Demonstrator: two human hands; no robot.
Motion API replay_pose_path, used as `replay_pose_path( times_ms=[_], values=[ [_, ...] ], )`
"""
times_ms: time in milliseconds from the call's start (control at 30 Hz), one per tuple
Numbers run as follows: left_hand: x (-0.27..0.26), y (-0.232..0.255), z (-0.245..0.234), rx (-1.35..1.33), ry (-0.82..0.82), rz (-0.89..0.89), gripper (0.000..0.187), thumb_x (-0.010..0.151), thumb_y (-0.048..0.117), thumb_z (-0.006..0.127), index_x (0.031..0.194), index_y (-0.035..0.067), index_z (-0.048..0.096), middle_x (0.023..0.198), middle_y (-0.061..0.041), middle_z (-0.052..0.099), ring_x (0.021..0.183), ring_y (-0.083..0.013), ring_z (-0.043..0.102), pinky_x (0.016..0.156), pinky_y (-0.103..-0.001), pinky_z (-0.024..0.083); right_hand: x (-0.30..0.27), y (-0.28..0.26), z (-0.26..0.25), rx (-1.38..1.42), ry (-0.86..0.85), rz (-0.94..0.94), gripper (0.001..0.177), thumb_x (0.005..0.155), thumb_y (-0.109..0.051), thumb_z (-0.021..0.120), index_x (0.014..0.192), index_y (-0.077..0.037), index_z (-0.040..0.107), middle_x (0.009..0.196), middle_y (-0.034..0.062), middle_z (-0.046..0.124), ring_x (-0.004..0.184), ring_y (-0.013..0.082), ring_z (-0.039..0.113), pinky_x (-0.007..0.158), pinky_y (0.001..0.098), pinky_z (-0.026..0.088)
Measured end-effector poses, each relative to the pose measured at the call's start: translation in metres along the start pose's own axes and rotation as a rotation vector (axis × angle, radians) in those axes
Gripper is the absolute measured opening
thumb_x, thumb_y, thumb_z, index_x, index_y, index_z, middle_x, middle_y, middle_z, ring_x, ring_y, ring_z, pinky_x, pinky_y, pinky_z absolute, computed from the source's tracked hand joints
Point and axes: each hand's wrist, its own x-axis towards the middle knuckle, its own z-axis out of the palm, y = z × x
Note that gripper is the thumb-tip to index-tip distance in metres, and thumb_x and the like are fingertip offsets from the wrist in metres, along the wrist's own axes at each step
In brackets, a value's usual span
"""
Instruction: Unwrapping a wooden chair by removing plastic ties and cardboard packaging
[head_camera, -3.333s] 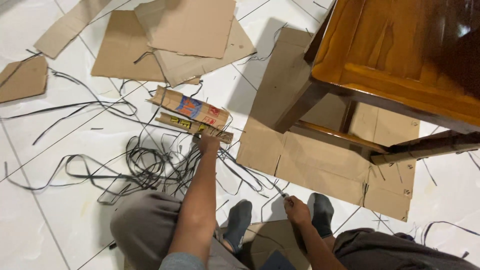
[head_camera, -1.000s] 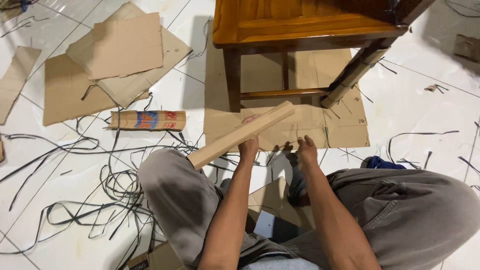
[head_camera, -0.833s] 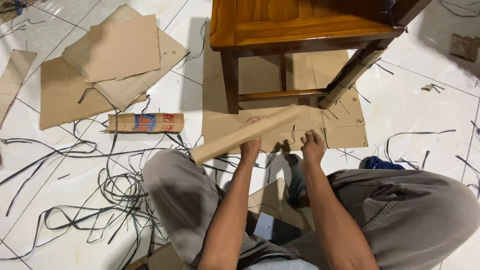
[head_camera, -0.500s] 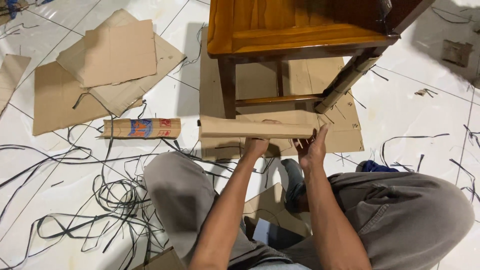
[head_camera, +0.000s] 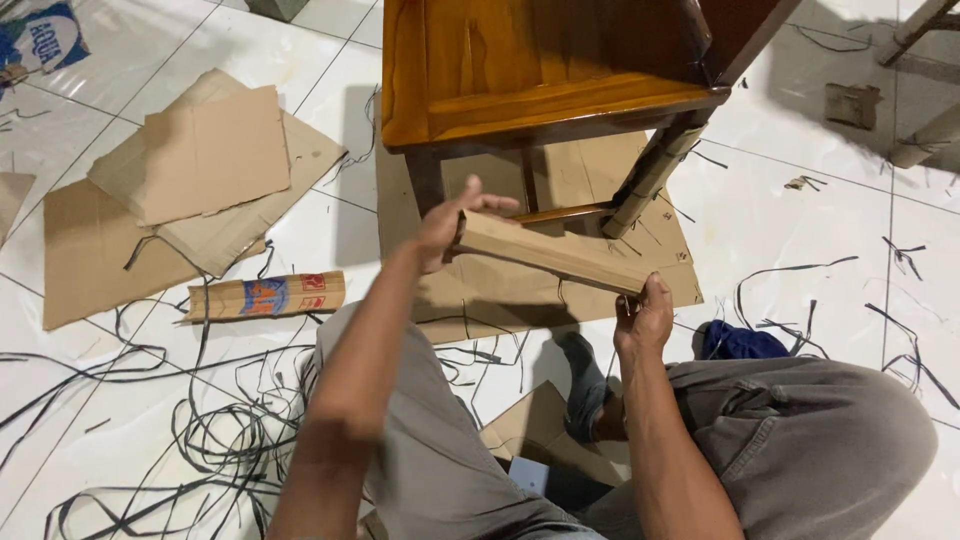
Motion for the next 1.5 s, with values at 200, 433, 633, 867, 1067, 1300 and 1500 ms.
replay_pose_path(
  times_ms=[200, 433, 633, 867, 1067, 1300, 1500],
  values=[
    [-0.018, 0.024, -0.023, 0.24, 0.052, -0.186, 0.067, 0.097, 0.062, 0.053, 0.128, 0.003, 0.062, 0.142, -0.023, 0.062, 0.128, -0.0411, 0.063, 0.104, -0.056, 0.055, -0.008, -0.002, 0.024, -0.081, 0.052, -0.074, 0.016, 0.096, -0.041, 0.07, 0.103, -0.032, 0.06, 0.093, -0.0105, 0.052, 0.091, 0.0106, 0.056, 0.092, 0.0323, 0.045],
    [0.022, -0.036, -0.073, 1.228, -0.02, -0.262, 0.05, 0.07, 0.044, 0.091, 0.116, 0.03, 0.08, 0.109, -0.004, 0.077, 0.108, -0.0279, 0.072, 0.096, -0.042, 0.055, 0.026, 0.009, 0.043, -0.26, 0.099, -0.154, 0.025, 0.098, -0.042, 0.067, 0.109, -0.023, 0.057, 0.097, -0.0023, 0.052, 0.096, 0.0161, 0.053, 0.092, 0.0397, 0.043],
    [0.051, -0.059, -0.092, 1.436, 0.065, -0.288, 0.053, 0.071, 0.037, 0.082, 0.122, 0.026, 0.072, 0.127, -0.009, 0.07, 0.121, -0.0349, 0.066, 0.101, -0.048, 0.054, 0.102, -0.007, 0.061, -1.281, 0.011, -0.419, 0.055, 0.095, -0.057, 0.063, 0.107, -0.004, 0.071, 0.099, 0.0271, 0.069, 0.108, 0.0494, 0.064, 0.089, 0.0573, 0.047],
    [0.051, -0.048, -0.072, 1.517, 0.049, -0.32, 0.03, 0.077, 0.022, 0.071, 0.104, 0.008, 0.069, 0.108, -0.022, 0.072, 0.111, -0.0442, 0.069, 0.092, -0.055, 0.053, 0.087, -0.101, 0.133, -2.142, -0.649, -0.364, 0.061, 0.097, -0.047, 0.06, 0.144, -0.009, 0.053, 0.133, 0.0306, 0.066, 0.127, 0.0488, 0.061, 0.108, 0.0579, 0.049],
    [0.065, -0.059, -0.075, 1.411, 0.057, -0.307, 0.027, 0.083, 0.019, 0.069, 0.106, 0.005, 0.066, 0.108, -0.023, 0.072, 0.111, -0.0429, 0.069, 0.091, -0.051, 0.054, 0.088, -0.116, 0.162, -2.517, -0.946, -0.534, 0.065, 0.089, -0.053, 0.066, 0.146, -0.024, 0.054, 0.142, 0.0096, 0.065, 0.138, 0.0358, 0.056, 0.113, 0.0498, 0.05],
    [0.077, -0.055, -0.056, 1.329, 0.061, -0.314, 0.035, 0.089, 0.014, 0.063, 0.121, 0.001, 0.064, 0.122, -0.027, 0.069, 0.12, -0.048, 0.064, 0.1, -0.054, 0.052, 0.089, -0.091, 0.162, -2.714, -0.987, -0.585, 0.074, 0.087, -0.07, 0.06, 0.148, -0.031, 0.049, 0.146, -0.0002, 0.061, 0.138, 0.0227, 0.057, 0.113, 0.0436, 0.05],
    [0.092, -0.079, -0.074, 1.42, 0.058, -0.276, 0.033, 0.09, 0.02, 0.063, 0.122, 0.01, 0.061, 0.117, -0.023, 0.071, 0.117, -0.0449, 0.066, 0.095, -0.055, 0.054, 0.097, -0.065, 0.152, -2.491, -1.009, -0.605, 0.051, 0.088, -0.053, 0.07, 0.125, -0.017, 0.067, 0.125, 0.0036, 0.073, 0.114, 0.0297, 0.072, 0.098, 0.0459, 0.06]
  ],
)
